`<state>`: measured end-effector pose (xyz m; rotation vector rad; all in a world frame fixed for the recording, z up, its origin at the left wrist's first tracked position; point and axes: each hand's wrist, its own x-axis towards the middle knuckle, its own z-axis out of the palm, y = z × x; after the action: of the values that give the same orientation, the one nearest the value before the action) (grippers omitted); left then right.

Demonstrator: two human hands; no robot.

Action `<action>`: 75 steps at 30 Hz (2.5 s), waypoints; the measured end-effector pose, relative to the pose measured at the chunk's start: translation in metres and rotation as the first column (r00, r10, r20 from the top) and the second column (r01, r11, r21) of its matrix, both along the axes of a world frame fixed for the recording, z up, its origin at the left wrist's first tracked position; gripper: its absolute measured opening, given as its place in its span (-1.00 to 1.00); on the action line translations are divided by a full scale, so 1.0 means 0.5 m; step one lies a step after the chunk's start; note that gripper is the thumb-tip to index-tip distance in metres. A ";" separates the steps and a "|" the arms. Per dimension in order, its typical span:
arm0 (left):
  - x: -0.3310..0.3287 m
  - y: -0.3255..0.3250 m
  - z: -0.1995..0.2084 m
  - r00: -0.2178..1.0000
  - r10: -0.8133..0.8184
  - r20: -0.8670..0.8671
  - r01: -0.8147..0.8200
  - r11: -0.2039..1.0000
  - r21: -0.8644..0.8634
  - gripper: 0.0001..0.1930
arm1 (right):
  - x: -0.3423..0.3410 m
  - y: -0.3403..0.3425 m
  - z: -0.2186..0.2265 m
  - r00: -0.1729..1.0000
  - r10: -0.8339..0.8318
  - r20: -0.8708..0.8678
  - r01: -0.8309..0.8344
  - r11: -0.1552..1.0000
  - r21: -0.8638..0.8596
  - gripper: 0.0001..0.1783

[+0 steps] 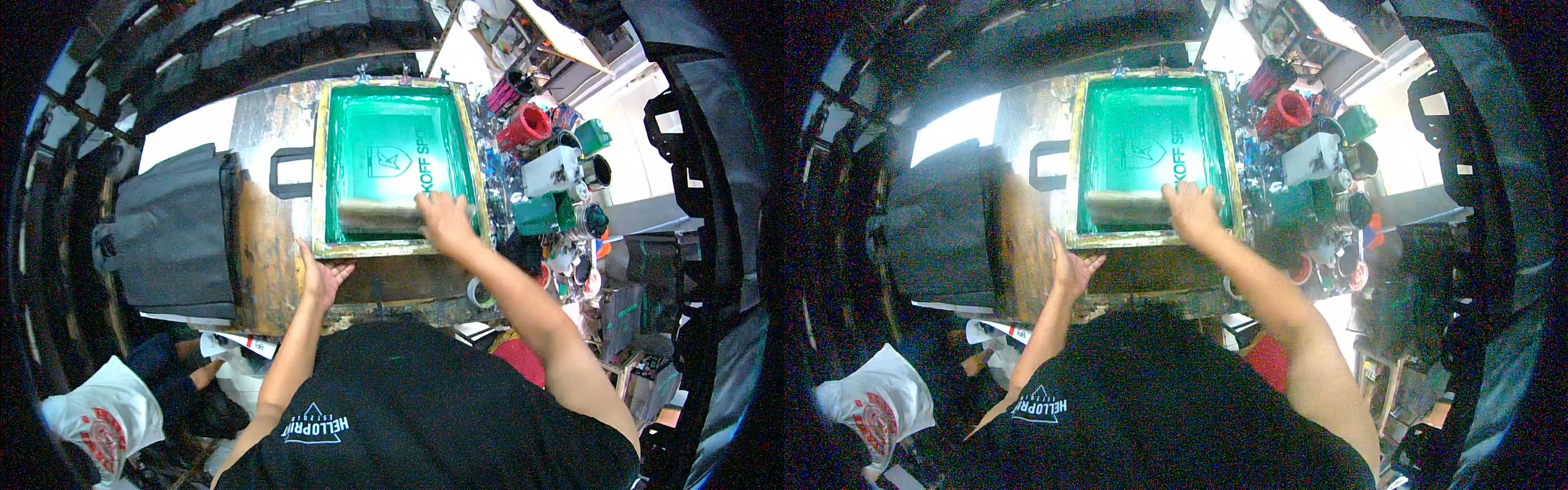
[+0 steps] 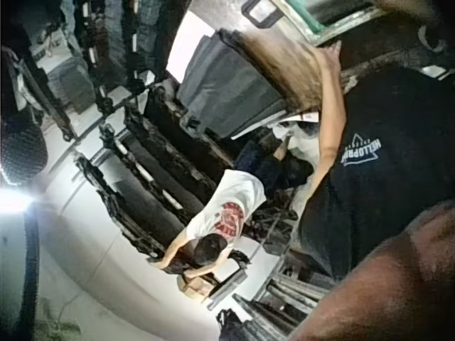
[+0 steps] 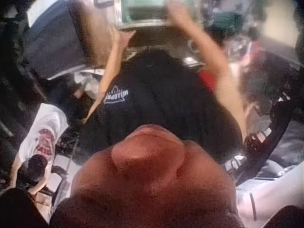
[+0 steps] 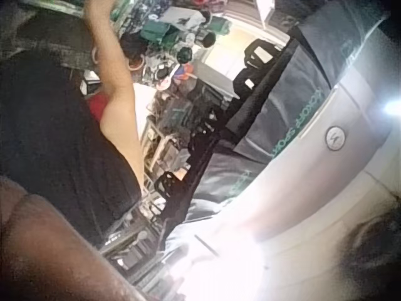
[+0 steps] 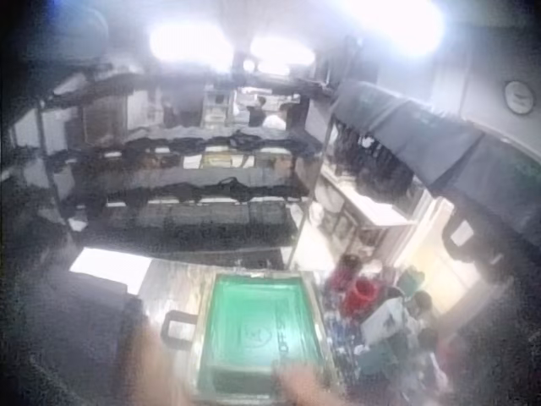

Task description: The person uses a squeegee to spread ink across a screen printing frame onto a bag, lifts the frame, and moves the bag to a stack.

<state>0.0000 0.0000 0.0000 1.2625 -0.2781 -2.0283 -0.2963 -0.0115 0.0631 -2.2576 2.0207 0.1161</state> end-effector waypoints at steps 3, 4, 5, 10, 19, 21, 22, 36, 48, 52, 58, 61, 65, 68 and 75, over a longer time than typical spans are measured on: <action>0.004 0.019 -0.010 1.000 -0.018 0.025 0.018 0.999 -0.037 0.18 | 0.027 0.032 -0.023 0.997 0.033 -0.066 -0.044 0.985 -0.165 -0.45; 0.008 0.002 -0.001 0.999 -0.030 0.030 0.032 0.998 -0.054 0.17 | 0.030 0.016 -0.025 0.997 0.044 -0.058 -0.056 0.974 -0.218 -0.49; 0.013 -0.015 0.010 0.998 -0.042 0.036 0.044 0.997 -0.070 0.17 | 0.033 -0.004 -0.027 0.997 0.056 -0.051 -0.067 0.960 -0.270 -0.54; 0.004 -0.014 0.013 0.999 -0.045 0.015 0.046 0.998 -0.048 0.13 | 0.001 -0.102 -0.046 0.997 0.019 -0.076 -0.040 0.956 -0.291 -0.52; 0.010 -0.018 0.016 0.998 -0.062 -0.011 0.062 0.998 0.002 0.16 | -0.094 -0.426 -0.122 0.995 0.058 -0.085 -0.085 0.925 -0.370 -0.46; 0.011 -0.019 0.002 0.999 -0.049 -0.013 0.050 0.998 0.048 0.16 | -0.118 -0.500 -0.145 0.992 0.074 -0.099 -0.110 0.896 -0.430 -0.40; 0.013 -0.018 -0.003 0.999 -0.038 -0.011 0.038 0.996 0.074 0.16 | -0.121 -0.531 -0.139 0.993 0.059 -0.103 -0.090 0.939 -0.331 -0.31; 0.102 -0.148 0.012 0.561 -0.773 0.298 0.744 0.628 0.229 0.10 | -0.160 -0.668 -0.079 0.994 0.110 0.004 -0.104 0.949 -0.299 -0.29; -0.210 -0.681 0.119 0.222 0.692 0.687 0.949 0.009 -0.316 -0.27 | -0.150 -0.644 -0.142 0.990 0.129 -0.048 -0.138 0.922 -0.361 -0.53; -0.249 -0.798 0.061 -0.101 0.669 0.736 0.995 0.047 0.094 -0.14 | -0.222 -0.681 -0.088 0.991 0.133 -0.031 -0.135 0.988 -0.078 -0.48; -0.277 -0.803 0.021 -0.037 0.627 0.778 0.999 0.026 0.027 -0.22 | -0.257 -0.647 -0.143 0.999 0.019 -0.034 -0.022 0.995 -0.099 -0.53; -0.263 -0.803 0.007 -0.017 0.668 0.744 1.000 0.019 0.006 -0.25 | -0.237 -0.639 -0.134 0.998 0.019 -0.063 -0.028 0.988 -0.153 -0.58; -0.238 -0.763 -0.022 0.017 0.643 0.765 1.000 0.000 -0.022 -0.28 | -0.222 -0.595 -0.146 1.000 0.025 -0.004 -0.025 0.984 -0.175 -0.57; -0.230 -0.727 -0.017 -0.011 0.618 0.786 1.000 0.009 0.007 -0.29 | -0.216 -0.554 -0.143 0.998 0.058 0.034 -0.049 0.974 -0.222 -0.58; -0.197 -0.589 -0.018 -0.015 0.608 0.794 1.000 0.002 0.018 -0.32 | -0.183 -0.426 -0.128 0.999 0.046 0.018 -0.043 0.991 -0.125 -0.63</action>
<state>-0.0985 -0.2945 -0.0090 1.1547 -2.7034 0.0700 -0.3878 -0.2246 -0.0012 -2.3674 2.0216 -0.0303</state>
